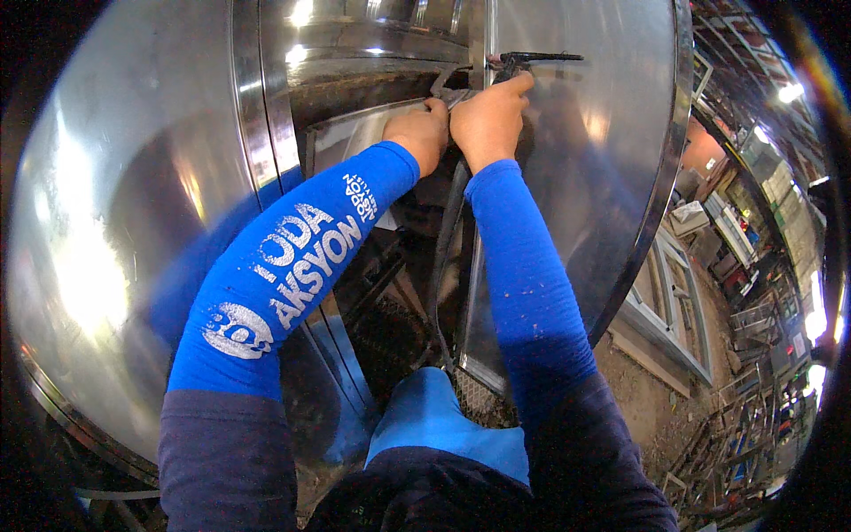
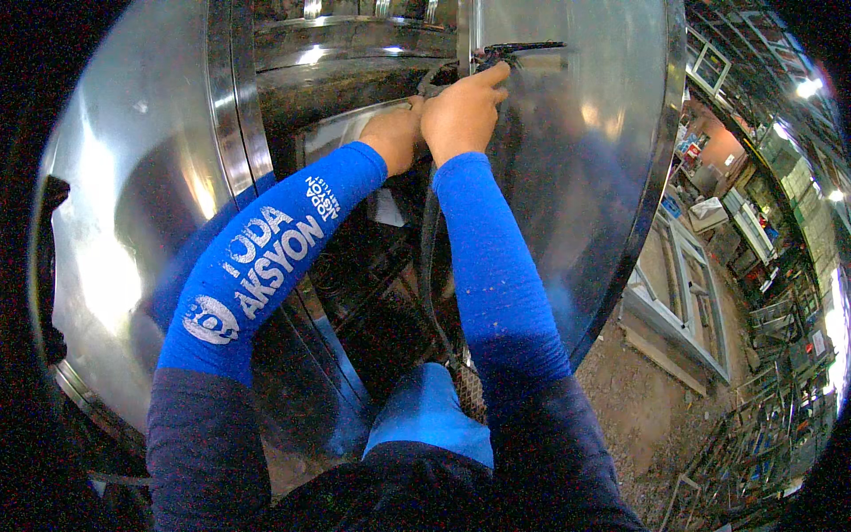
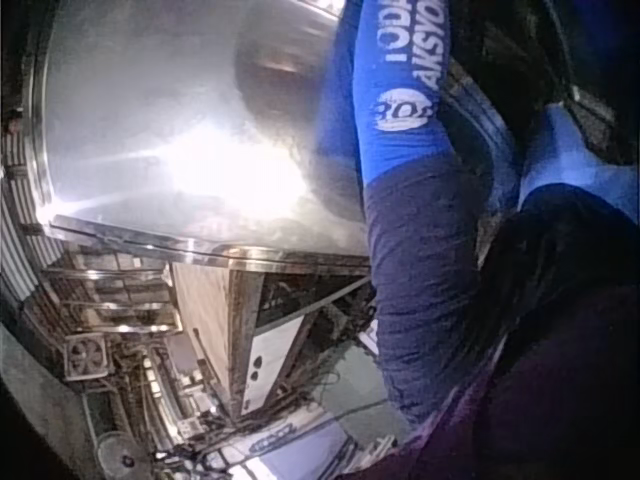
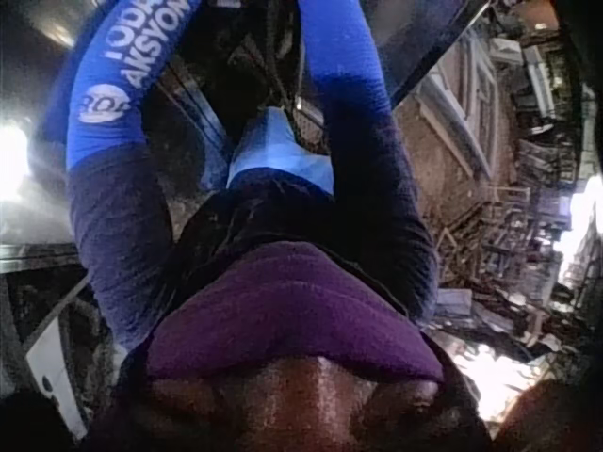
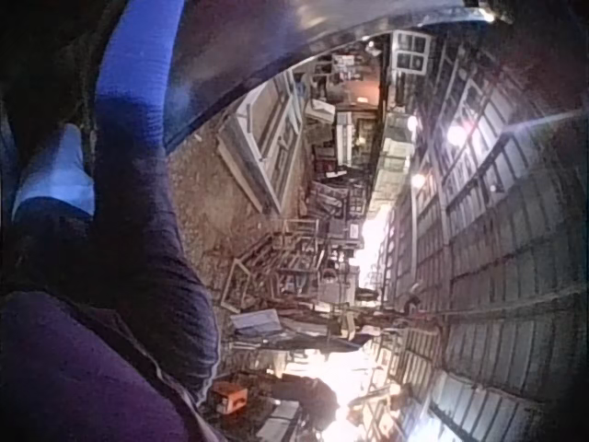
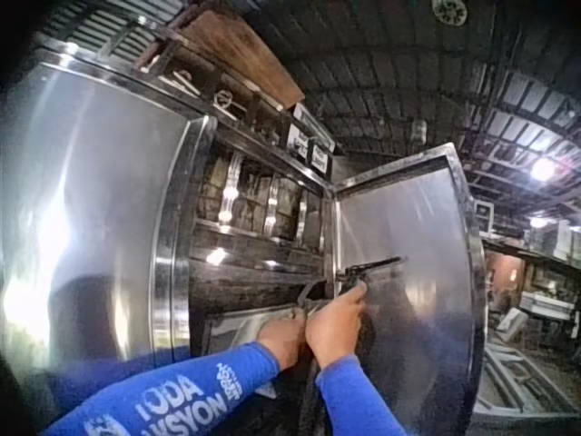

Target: The person uses a welding torch to join metal frame pieces together. They hold the frame with one hand and apply the torch with the other, creating welds along the seams. The person repositions the frame and continues welding different sections.

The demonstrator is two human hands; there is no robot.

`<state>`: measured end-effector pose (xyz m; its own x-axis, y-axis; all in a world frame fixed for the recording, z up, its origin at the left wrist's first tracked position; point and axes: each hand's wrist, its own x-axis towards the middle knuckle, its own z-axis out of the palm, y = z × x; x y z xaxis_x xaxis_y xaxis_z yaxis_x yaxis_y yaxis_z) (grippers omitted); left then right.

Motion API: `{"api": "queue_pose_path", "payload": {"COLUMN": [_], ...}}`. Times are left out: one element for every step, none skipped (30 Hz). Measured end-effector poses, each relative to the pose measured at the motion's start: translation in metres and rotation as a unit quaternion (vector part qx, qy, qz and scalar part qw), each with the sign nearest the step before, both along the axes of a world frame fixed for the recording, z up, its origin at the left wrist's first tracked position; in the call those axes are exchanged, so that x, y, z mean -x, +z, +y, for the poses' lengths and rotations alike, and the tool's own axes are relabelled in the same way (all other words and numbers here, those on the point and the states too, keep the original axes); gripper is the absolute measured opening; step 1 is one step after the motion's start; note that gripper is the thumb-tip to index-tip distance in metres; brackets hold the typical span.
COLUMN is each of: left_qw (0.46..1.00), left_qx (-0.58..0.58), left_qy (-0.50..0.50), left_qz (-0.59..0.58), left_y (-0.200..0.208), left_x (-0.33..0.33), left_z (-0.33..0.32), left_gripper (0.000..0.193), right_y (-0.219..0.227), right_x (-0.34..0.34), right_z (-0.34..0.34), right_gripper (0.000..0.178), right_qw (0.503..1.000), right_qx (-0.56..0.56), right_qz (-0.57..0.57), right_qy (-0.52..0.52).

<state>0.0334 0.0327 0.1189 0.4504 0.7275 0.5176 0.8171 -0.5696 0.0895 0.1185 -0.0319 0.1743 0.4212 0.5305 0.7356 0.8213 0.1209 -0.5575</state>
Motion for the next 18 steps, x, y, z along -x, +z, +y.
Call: {"api": "queue_pose_path", "payload": {"left_qw": [1.000,1.000,1.000,1.000,1.000,1.000,1.000,1.000,1.000,1.000,1.000,1.000,1.000,1.000,1.000,1.000,1.000,1.000], "left_qx": [0.000,0.000,0.002,0.003,0.005,0.005,0.005,0.005,0.003,0.003,0.003,0.005,0.007,0.009,0.011,0.011,0.010,0.009], "left_qy": [0.000,0.000,-0.001,-0.004,-0.006,-0.009,-0.007,-0.006,-0.006,-0.008,-0.010,-0.010,-0.013,-0.017,-0.019,-0.015,-0.012,-0.010], "left_qz": [0.002,0.003,0.006,0.004,0.002,-0.001,0.000,0.001,0.000,0.001,0.002,0.003,0.001,-0.003,-0.005,-0.004,-0.004,-0.003], "left_y": [0.000,0.000,-0.001,-0.002,-0.003,-0.004,-0.005,-0.006,-0.004,-0.003,-0.002,-0.001,-0.001,0.000,0.000,-0.001,-0.001,-0.001], "left_x": [0.000,0.000,0.000,0.000,0.000,0.000,0.000,-0.001,-0.001,-0.002,-0.002,-0.001,-0.001,0.000,0.001,0.001,0.002,0.002], "left_z": [0.000,0.001,0.002,0.003,0.004,0.006,0.008,0.010,0.010,0.009,0.009,0.007,0.006,0.004,0.004,0.004,0.005,0.005], "left_gripper": [0.067,0.068,0.069,0.069,0.070,0.071,0.071,0.071,0.072,0.072,0.073,0.073,0.073,0.073,0.074,0.074,0.074,0.074], "right_y": [0.000,-0.001,-0.003,-0.004,-0.005,-0.005,-0.006,-0.007,-0.006,-0.005,-0.005,-0.005,-0.006,-0.006,-0.007,-0.008,-0.008,-0.008], "right_x": [0.002,0.004,0.004,0.004,0.004,0.003,0.003,0.003,0.003,0.003,0.003,0.003,0.003,0.003,0.003,0.004,0.005,0.005], "right_z": [-0.002,-0.003,-0.003,-0.002,0.000,0.002,0.003,0.005,0.005,0.004,0.003,0.003,0.003,0.003,0.003,0.002,0.002,0.001], "right_gripper": [0.104,0.100,0.096,0.100,0.104,0.108,0.109,0.109,0.110,0.111,0.113,0.114,0.115,0.116,0.117,0.117,0.118,0.118], "right_qw": [1.000,1.000,1.000,1.000,1.000,1.000,1.000,1.000,1.000,1.000,1.000,1.000,0.999,0.999,0.999,0.999,0.999,0.999], "right_qx": [-0.004,-0.007,-0.010,-0.009,-0.008,-0.008,-0.008,-0.008,-0.009,-0.011,-0.012,-0.012,-0.013,-0.015,-0.016,-0.014,-0.013,-0.011], "right_qz": [-0.002,-0.004,-0.004,-0.005,-0.006,-0.007,-0.010,-0.013,-0.018,-0.020,-0.023,-0.025,-0.030,-0.035,-0.039,-0.039,-0.038,-0.038], "right_qy": [-0.001,-0.001,-0.002,-0.002,-0.001,-0.001,-0.001,-0.002,-0.004,-0.007,-0.010,-0.011,-0.012,-0.014,-0.014,-0.014,-0.014,-0.015]}}
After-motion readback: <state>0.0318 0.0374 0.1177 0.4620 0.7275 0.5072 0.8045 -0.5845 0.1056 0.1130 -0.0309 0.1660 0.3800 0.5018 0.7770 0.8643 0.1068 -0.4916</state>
